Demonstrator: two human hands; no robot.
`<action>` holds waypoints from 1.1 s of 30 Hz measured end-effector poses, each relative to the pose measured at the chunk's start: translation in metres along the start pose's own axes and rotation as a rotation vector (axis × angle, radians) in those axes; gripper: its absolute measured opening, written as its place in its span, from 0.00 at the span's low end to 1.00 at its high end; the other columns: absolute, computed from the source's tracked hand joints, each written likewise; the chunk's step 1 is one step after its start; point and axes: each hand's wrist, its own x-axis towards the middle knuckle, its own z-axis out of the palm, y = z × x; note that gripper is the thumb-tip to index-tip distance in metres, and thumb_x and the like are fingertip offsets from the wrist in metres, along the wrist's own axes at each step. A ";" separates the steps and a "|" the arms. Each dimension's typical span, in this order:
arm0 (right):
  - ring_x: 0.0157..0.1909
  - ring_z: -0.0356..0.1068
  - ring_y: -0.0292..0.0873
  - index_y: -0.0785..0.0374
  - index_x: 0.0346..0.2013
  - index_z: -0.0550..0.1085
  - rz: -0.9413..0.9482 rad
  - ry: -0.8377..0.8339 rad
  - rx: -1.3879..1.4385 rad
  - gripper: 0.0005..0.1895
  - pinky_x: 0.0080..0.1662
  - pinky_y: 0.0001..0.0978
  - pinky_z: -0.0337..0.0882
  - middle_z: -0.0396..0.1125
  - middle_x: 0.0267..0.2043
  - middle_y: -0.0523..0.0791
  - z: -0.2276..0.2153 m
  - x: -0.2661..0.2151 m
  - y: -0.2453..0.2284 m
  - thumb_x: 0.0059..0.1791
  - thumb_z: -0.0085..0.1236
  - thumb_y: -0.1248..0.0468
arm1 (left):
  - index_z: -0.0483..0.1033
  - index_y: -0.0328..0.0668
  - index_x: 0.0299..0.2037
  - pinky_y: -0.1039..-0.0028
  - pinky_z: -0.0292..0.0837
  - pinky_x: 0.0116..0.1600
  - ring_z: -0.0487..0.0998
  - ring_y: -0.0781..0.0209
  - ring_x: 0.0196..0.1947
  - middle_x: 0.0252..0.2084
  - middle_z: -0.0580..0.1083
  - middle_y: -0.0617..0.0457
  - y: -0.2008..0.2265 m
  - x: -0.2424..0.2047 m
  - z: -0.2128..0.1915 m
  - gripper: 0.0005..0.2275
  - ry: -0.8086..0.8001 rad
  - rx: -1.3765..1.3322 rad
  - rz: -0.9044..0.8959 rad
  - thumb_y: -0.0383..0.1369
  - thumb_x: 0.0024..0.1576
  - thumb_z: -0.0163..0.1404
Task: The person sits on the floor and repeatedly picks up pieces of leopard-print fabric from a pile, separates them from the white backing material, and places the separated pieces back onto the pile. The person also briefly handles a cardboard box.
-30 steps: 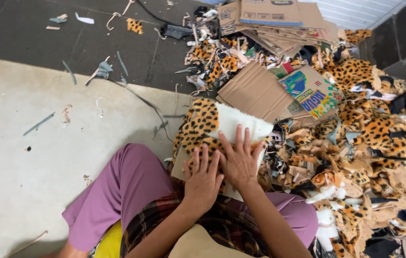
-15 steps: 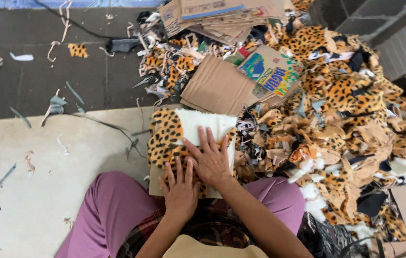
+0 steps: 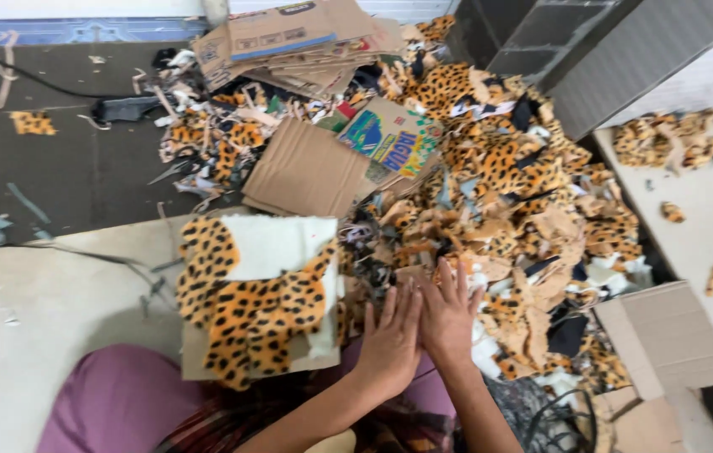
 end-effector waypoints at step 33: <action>0.50 0.74 0.43 0.63 0.35 0.77 0.046 0.166 0.632 0.07 0.54 0.33 0.71 0.76 0.45 0.46 -0.078 -0.056 -0.024 0.44 0.66 0.68 | 0.62 0.39 0.70 0.70 0.53 0.73 0.60 0.60 0.72 0.74 0.61 0.52 -0.025 -0.013 -0.032 0.28 -0.363 -1.438 -0.225 0.48 0.63 0.39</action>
